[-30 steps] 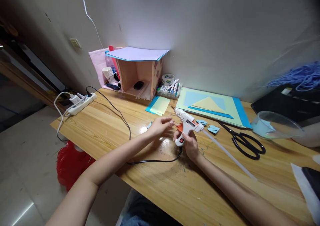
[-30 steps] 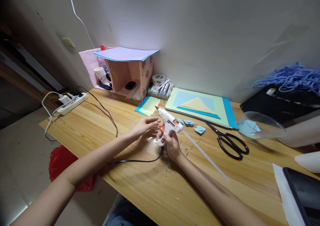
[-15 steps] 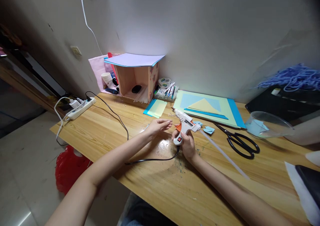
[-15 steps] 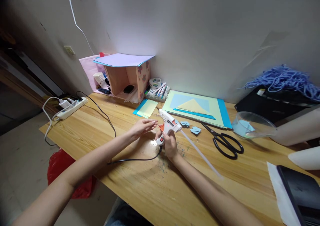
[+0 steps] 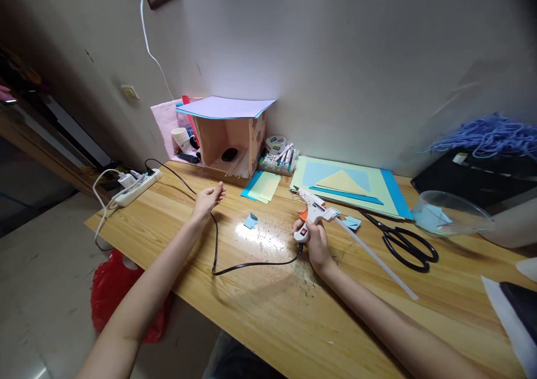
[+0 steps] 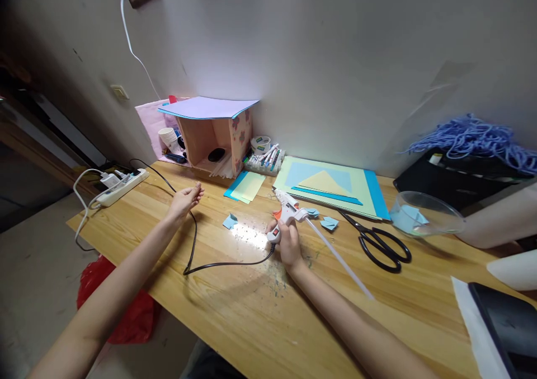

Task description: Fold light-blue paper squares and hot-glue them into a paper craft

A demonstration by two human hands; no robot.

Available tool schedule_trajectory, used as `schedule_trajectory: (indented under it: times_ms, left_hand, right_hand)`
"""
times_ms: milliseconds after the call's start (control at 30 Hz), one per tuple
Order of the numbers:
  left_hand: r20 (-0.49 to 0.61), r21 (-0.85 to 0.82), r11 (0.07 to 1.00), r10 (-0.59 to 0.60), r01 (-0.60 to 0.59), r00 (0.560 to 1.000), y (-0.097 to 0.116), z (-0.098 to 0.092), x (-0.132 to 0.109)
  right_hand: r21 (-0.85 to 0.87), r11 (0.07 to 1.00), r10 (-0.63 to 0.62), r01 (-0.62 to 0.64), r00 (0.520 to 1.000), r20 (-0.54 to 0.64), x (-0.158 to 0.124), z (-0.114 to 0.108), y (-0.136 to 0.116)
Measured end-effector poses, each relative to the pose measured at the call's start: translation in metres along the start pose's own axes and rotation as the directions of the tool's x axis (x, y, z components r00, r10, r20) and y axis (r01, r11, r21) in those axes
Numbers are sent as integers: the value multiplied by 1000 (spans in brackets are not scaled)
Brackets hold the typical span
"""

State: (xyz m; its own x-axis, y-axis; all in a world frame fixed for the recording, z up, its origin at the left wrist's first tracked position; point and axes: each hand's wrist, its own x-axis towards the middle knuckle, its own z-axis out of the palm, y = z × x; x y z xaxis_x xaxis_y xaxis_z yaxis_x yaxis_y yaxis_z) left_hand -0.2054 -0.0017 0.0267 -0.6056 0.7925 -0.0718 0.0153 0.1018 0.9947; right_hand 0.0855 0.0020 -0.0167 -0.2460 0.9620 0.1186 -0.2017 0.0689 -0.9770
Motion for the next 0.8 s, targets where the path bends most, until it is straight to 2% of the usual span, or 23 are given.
schedule_trajectory:
  times_ms: [100,300,467,633,733,800]
  left_hand:
    - [-118,251,950,223,-188,968,-8,-15,21]
    - [-132,398,884,321,-246,938,-23,-26,56]
    - [-37,464,832,363,-305,931,-26,-18,71]
    - [52,495,793,382,-356,923,-24,-11,65]
    - [89,507,770,400,-387,912,-19,-7,50]
    - [160,496,764,387,-413,908,-15,-2,37]
  right_hand:
    - [-41,999,7,-6,1000,12,-1,1,-3]
    - [-113,994,0,8,997,72,-3,1,-2]
    - [-124,992,4,11,992,124,-4,1,0]
    - [-91,996,27,-14,989,145,-3,1,3]
    - [-106,994,32,-15,987,159,-3,2,2]
    - [-128,992,24,-5,988,152,-2,2,1]
